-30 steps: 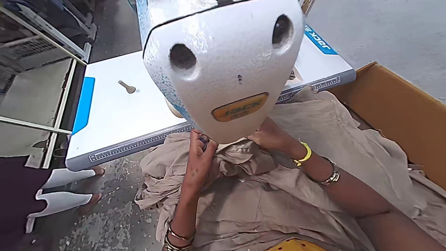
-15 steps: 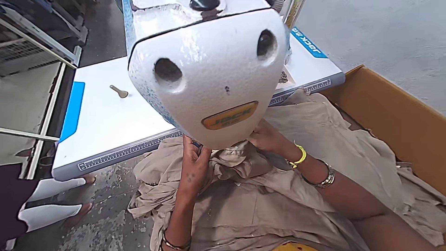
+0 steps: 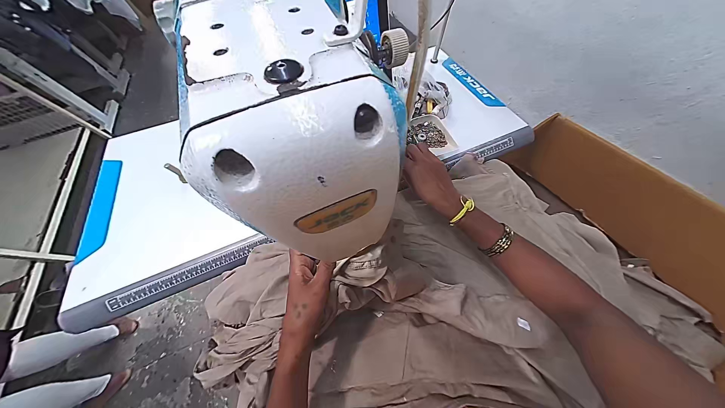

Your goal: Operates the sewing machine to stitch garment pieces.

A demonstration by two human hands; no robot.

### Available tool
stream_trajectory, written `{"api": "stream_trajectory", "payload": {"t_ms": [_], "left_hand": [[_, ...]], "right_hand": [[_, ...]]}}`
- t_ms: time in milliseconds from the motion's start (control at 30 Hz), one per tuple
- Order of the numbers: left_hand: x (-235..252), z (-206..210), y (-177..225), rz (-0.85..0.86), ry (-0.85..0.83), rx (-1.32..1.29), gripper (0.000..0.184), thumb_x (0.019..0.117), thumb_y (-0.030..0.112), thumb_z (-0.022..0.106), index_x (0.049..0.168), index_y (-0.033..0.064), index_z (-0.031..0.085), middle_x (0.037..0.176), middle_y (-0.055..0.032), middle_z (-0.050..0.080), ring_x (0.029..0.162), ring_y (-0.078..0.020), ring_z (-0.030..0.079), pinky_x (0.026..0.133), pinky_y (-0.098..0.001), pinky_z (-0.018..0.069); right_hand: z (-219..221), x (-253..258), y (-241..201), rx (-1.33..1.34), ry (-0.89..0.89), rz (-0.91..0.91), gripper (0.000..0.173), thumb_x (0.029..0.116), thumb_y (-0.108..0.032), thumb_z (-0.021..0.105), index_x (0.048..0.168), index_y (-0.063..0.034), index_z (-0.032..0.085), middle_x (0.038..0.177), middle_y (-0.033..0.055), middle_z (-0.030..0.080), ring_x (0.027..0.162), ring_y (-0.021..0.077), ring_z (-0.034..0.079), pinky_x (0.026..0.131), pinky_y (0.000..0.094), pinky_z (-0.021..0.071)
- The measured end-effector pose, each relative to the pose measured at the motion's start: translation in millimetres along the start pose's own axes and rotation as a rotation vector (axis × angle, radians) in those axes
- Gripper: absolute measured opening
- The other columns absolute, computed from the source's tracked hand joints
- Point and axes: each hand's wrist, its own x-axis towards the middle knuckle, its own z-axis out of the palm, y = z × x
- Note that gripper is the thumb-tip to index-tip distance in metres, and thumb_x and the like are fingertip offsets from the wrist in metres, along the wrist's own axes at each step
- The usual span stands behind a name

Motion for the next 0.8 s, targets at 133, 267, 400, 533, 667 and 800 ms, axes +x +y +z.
{"api": "stream_trajectory", "payload": {"t_ms": [133,267,400,533,667,800], "left_hand": [[-2.5,2.4,-2.6,0.019,0.007,0.010,0.020,0.0974,-0.001,0.053,0.116,0.0016,0.044,0.086,0.0028,0.061,0.078,-0.0027,0.064,0.075,-0.0195,0.0555],[-0.8,2.8,-2.2,0.008,0.014,-0.013,0.020,0.0971,-0.001,0.053,0.115,0.0026,0.044,0.085,0.0038,0.061,0.078,-0.0018,0.064,0.076,-0.0194,0.0558],[3.4,2.6,-1.7,0.007,0.016,0.000,0.022,0.0975,0.001,0.055,0.117,0.0018,0.045,0.089,0.0023,0.062,0.081,-0.0023,0.064,0.077,-0.0195,0.0562],[-12.9,-7.3,3.2,0.150,-0.042,0.555,0.026,0.1014,0.024,0.055,0.098,-0.0006,0.063,0.075,0.0018,0.060,0.066,0.0000,0.056,0.063,-0.0194,0.0483],[-74.9,-25.1,38.9,0.486,-0.739,0.466,0.037,0.1055,0.034,0.055,0.081,0.0079,0.063,0.065,-0.0047,0.059,0.060,-0.0111,0.059,0.057,-0.0242,0.0496],[-93.8,-63.3,46.1,0.360,-0.835,0.334,0.035,0.1054,0.035,0.056,0.083,0.0072,0.060,0.070,-0.0049,0.060,0.068,-0.0070,0.060,0.064,-0.0189,0.0495]], "right_hand": [[-0.4,-6.1,12.5,0.195,0.117,-0.030,0.016,0.0961,-0.015,0.068,0.097,-0.0003,0.073,0.102,0.0207,0.067,0.097,0.0395,0.066,0.078,0.0504,0.0554],[-8.4,-6.9,21.2,0.445,0.187,0.039,0.013,0.0969,-0.010,0.065,0.100,0.0007,0.072,0.097,0.0152,0.071,0.087,0.0234,0.067,0.080,0.0371,0.0549],[-24.5,1.5,22.5,0.679,0.113,0.291,0.018,0.0984,-0.012,0.063,0.112,-0.0021,0.069,0.092,0.0042,0.071,0.077,0.0048,0.064,0.072,0.0244,0.0540],[-59.5,-2.8,-16.0,0.734,-0.048,0.267,0.014,0.0995,-0.011,0.063,0.110,-0.0056,0.069,0.093,-0.0005,0.070,0.078,0.0020,0.063,0.074,0.0223,0.0533],[-66.6,-30.0,-76.3,0.328,0.222,-0.400,0.013,0.0930,-0.012,0.067,0.086,-0.0016,0.070,0.079,0.0120,0.069,0.075,0.0225,0.069,0.065,0.0342,0.0561],[-55.3,-31.0,-111.5,0.254,0.184,-0.673,0.016,0.0924,-0.010,0.064,0.079,-0.0080,0.072,0.068,0.0060,0.065,0.069,0.0223,0.067,0.058,0.0337,0.0510]]}}
